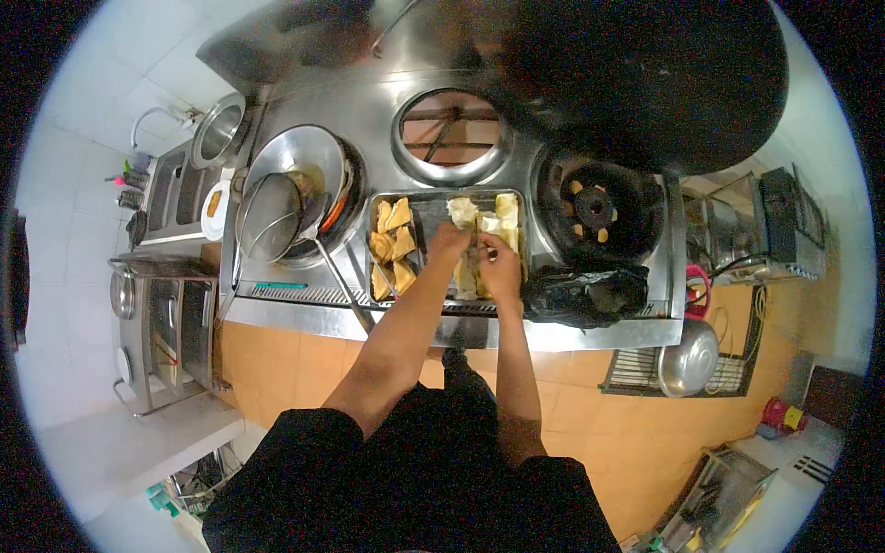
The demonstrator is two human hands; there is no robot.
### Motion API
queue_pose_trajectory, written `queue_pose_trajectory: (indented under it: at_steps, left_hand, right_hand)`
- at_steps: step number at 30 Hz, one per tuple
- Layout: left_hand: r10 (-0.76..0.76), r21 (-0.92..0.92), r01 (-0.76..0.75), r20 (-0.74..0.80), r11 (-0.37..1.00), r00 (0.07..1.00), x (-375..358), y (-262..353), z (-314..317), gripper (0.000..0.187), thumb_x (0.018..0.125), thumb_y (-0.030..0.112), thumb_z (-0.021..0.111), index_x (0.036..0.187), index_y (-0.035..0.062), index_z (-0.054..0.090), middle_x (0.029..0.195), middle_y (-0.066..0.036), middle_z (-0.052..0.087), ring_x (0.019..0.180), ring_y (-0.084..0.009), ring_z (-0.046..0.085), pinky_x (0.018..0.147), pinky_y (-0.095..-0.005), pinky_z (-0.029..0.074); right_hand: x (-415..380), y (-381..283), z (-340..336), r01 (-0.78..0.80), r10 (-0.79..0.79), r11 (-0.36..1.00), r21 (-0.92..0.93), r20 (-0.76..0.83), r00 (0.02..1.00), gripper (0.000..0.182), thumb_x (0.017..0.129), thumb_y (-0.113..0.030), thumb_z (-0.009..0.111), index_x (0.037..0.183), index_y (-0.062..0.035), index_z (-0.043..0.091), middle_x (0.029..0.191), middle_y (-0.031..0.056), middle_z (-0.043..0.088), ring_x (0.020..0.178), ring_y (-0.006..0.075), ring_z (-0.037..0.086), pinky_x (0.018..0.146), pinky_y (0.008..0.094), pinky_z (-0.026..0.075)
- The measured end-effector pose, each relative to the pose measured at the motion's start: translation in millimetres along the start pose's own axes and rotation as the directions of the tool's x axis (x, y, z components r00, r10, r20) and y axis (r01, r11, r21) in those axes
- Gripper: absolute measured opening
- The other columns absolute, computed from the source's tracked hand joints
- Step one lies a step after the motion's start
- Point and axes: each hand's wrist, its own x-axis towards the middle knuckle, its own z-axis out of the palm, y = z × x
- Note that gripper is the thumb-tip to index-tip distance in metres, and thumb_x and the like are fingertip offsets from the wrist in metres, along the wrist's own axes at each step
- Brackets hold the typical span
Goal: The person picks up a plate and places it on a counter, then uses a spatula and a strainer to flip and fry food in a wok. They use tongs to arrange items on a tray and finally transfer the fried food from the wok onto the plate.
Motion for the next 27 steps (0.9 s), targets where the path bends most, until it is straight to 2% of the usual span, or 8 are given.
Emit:
queue_pose_trajectory:
  at_steps: [3, 4, 5, 12, 14, 21, 23, 27]
  left_hand:
    - [-0.068, 0.042, 0.062, 0.164, 0.997, 0.984, 34.0, -13.0, 23.7, 0.05, 0.081, 0.044, 0.065, 0.111, 0.0045, 0.07, 0.122, -0.019, 0.066, 0.118, -0.036, 0.06, 0.102, -0.0475, 0.044]
    - [-0.078, 0.0, 0.08, 0.195, 0.997, 0.978, 25.8, -8.5, 14.5, 0.049, 0.082, 0.041, 0.063, 0.119, 0.0083, 0.066, 0.129, -0.016, 0.061, 0.126, -0.0362, 0.051, 0.105, -0.0502, 0.038]
    - [-0.087, -0.041, 0.099, 0.227, 0.994, 0.97, 16.2, -3.2, 6.5, 0.05, 0.083, 0.038, 0.061, 0.126, 0.0121, 0.063, 0.137, -0.012, 0.057, 0.135, -0.0363, 0.042, 0.108, -0.0528, 0.033]
    - [-0.097, -0.033, 0.104, 0.16, 0.994, 0.982, 14.0, 3.0, 0.5, 0.046, 0.082, 0.034, 0.061, 0.123, 0.0124, 0.066, 0.138, -0.011, 0.057, 0.135, -0.0368, 0.043, 0.106, -0.0515, 0.034]
    - [-0.049, -0.099, 0.084, 0.311, 0.992, 0.949, 39.9, -8.3, 15.8, 0.045, 0.082, 0.031, 0.061, 0.123, 0.0123, 0.066, 0.138, -0.011, 0.057, 0.134, -0.0373, 0.044, 0.105, -0.0504, 0.035]
    - [-0.131, -0.071, 0.15, 0.224, 0.986, 0.966, 20.3, 2.9, 11.7, 0.043, 0.081, 0.028, 0.061, 0.121, 0.0126, 0.068, 0.137, -0.011, 0.058, 0.132, -0.0381, 0.047, 0.103, -0.0521, 0.036]
    - [-0.04, -0.078, 0.051, 0.132, 0.996, 0.99, 14.3, 3.0, 11.5, 0.045, 0.081, 0.037, 0.065, 0.111, 0.0039, 0.07, 0.116, -0.018, 0.069, 0.112, -0.0332, 0.064, 0.093, -0.0452, 0.048]
    - [-0.117, 0.034, 0.114, 0.093, 0.993, 0.989, -20.1, 23.8, -19.6, 0.053, 0.081, 0.043, 0.066, 0.121, 0.0084, 0.066, 0.13, -0.014, 0.062, 0.121, -0.0325, 0.058, 0.101, -0.0513, 0.042]
  right_hand:
    - [-2.3, 3.6, -2.2, -0.021, 0.021, 1.0, 0.015, 0.01, 1.0, 0.027, 0.09, -0.016, 0.063, 0.116, -0.0118, 0.068, 0.104, 0.0129, 0.072, 0.088, 0.0276, 0.069, 0.078, 0.0375, 0.052]
    - [-2.4, 4.4, -2.5, -0.022, 0.022, 1.0, 0.012, 0.019, 1.0, 0.027, 0.09, -0.016, 0.063, 0.117, -0.012, 0.068, 0.104, 0.0127, 0.072, 0.09, 0.0276, 0.069, 0.078, 0.0377, 0.052]
    - [-3.8, 5.3, -2.7, 0.013, -0.013, 1.0, -0.007, -0.001, 1.0, 0.024, 0.092, -0.014, 0.062, 0.115, -0.0073, 0.068, 0.103, 0.0095, 0.073, 0.082, 0.0197, 0.067, 0.078, 0.0324, 0.052]
    - [-6.8, 7.8, -5.8, 0.021, -0.02, 0.999, 0.038, -0.025, 0.999, 0.026, 0.091, -0.017, 0.064, 0.115, -0.0088, 0.069, 0.1, 0.011, 0.073, 0.082, 0.0207, 0.068, 0.075, 0.033, 0.052]
    - [-9.9, -2.8, -11.8, -0.019, 0.019, 1.0, 0.024, 0.007, 1.0, 0.024, 0.091, -0.016, 0.063, 0.114, -0.0111, 0.07, 0.103, 0.0122, 0.072, 0.088, 0.0264, 0.069, 0.077, 0.0359, 0.053]
    - [-9.8, 6.3, -8.3, -0.01, 0.01, 0.998, 0.062, -0.002, 1.0, 0.024, 0.092, -0.016, 0.062, 0.114, -0.0108, 0.069, 0.102, 0.0122, 0.072, 0.084, 0.0244, 0.069, 0.075, 0.0349, 0.052]
    - [-9.2, 11.4, -7.0, 0.067, -0.065, 0.995, 0.078, -0.021, 0.998, 0.024, 0.091, -0.015, 0.063, 0.114, -0.0109, 0.07, 0.097, 0.011, 0.073, 0.081, 0.0192, 0.069, 0.072, 0.0325, 0.052]
    - [-8.3, 11.7, -5.8, 0.037, -0.038, 0.997, 0.071, 0.013, 0.999, 0.024, 0.091, -0.012, 0.062, 0.114, -0.0105, 0.07, 0.098, 0.0095, 0.073, 0.084, 0.019, 0.069, 0.073, 0.032, 0.052]
